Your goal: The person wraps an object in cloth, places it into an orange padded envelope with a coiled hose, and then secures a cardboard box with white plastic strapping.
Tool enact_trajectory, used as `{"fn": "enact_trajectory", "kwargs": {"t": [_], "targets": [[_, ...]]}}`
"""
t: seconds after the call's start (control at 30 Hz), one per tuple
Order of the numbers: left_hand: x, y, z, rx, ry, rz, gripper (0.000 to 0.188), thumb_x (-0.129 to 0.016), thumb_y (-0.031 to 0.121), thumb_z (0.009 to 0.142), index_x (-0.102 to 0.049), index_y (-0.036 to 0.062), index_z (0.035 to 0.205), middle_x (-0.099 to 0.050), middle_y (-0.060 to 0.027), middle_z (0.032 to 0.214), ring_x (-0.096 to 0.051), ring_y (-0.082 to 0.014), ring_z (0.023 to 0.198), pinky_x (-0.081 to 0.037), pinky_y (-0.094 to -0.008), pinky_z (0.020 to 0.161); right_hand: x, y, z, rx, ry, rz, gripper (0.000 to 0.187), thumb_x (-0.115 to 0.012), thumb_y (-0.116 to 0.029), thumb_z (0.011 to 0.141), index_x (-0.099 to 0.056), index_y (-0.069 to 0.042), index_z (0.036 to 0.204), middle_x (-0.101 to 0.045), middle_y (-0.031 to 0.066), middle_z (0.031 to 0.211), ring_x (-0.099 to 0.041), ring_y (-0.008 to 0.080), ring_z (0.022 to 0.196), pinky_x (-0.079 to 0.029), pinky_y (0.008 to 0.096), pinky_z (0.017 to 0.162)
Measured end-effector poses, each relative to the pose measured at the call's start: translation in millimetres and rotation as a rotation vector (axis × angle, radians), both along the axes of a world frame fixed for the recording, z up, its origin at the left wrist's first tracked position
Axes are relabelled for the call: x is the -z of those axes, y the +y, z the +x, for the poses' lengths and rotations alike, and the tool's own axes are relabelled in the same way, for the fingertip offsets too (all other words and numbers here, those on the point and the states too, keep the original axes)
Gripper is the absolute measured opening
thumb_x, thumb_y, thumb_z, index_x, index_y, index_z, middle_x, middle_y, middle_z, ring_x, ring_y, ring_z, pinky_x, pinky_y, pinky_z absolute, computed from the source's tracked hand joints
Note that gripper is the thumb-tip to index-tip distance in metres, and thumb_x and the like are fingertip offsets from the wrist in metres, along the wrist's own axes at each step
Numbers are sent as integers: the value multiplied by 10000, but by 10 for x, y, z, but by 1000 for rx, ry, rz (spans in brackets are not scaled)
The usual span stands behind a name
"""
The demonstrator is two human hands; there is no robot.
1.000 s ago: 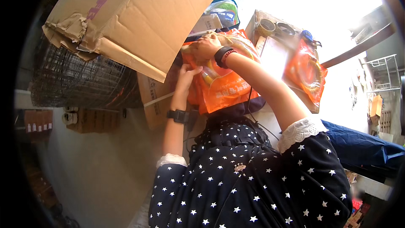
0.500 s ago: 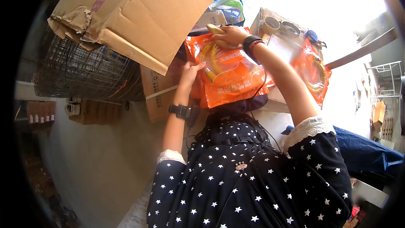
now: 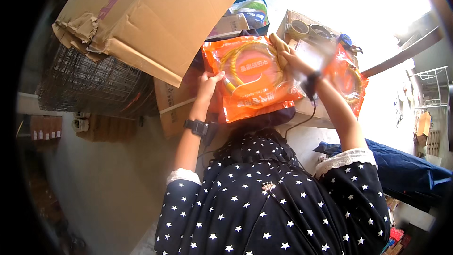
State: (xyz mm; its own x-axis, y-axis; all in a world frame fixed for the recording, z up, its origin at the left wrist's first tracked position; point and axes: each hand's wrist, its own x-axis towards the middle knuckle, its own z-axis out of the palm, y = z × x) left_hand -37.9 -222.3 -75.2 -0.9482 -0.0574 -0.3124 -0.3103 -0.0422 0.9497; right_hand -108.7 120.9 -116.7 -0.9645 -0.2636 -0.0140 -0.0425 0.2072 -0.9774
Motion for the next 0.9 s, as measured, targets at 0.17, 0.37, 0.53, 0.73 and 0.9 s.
{"fn": "enact_trajectory", "kwargs": {"t": [0.17, 0.37, 0.53, 0.73, 0.9], "targets": [[24, -59, -4, 40, -11, -3, 236, -708, 156, 775, -582, -34, 839, -667, -127, 845, -637, -166, 791, -480, -304, 761, -281, 127, 301, 75, 9, 101, 451, -495, -201, 884, -469, -6, 1290, -571, 80, 1147, -528, 134, 1040, -422, 268, 894], [24, -63, -10, 63, -12, -37, 265, -715, 206, 771, -568, -12, 809, -663, -133, 854, -628, -167, 819, -471, -314, 761, -1013, -274, 36, 232, -69, 12, 319, -528, -181, 855, -566, -12, 1123, -593, 12, 877, -553, 64, 759, -475, 217, 680], [287, -81, -85, 28, 75, -246, 341, -729, 286, 748, -572, -16, 773, -667, -141, 826, -623, -202, 806, -468, -324, 737, -956, -1012, -278, -335, 775, 656, 530, -591, -170, 720, -511, -81, 1236, -588, 119, 1094, -576, 245, 989, -483, 329, 821], [152, -94, -26, 86, 115, -601, 412, -697, 389, 768, -587, -3, 834, -549, -199, 1011, -550, -340, 942, -435, -394, 827, -852, -1154, -356, -491, 710, 906, 441, -487, -221, 834, -527, -124, 1263, -504, 148, 1279, -520, 311, 1074, -422, 375, 923], [89, -83, -6, 86, 29, -258, 326, -706, 286, 789, -574, -7, 846, -641, -146, 952, -624, -246, 882, -459, -331, 807, -668, -741, -167, -474, 1204, 873, 286, -530, -211, 819, -581, -60, 1056, -400, 191, 1367, -429, 361, 1134, -331, 521, 955]]}}
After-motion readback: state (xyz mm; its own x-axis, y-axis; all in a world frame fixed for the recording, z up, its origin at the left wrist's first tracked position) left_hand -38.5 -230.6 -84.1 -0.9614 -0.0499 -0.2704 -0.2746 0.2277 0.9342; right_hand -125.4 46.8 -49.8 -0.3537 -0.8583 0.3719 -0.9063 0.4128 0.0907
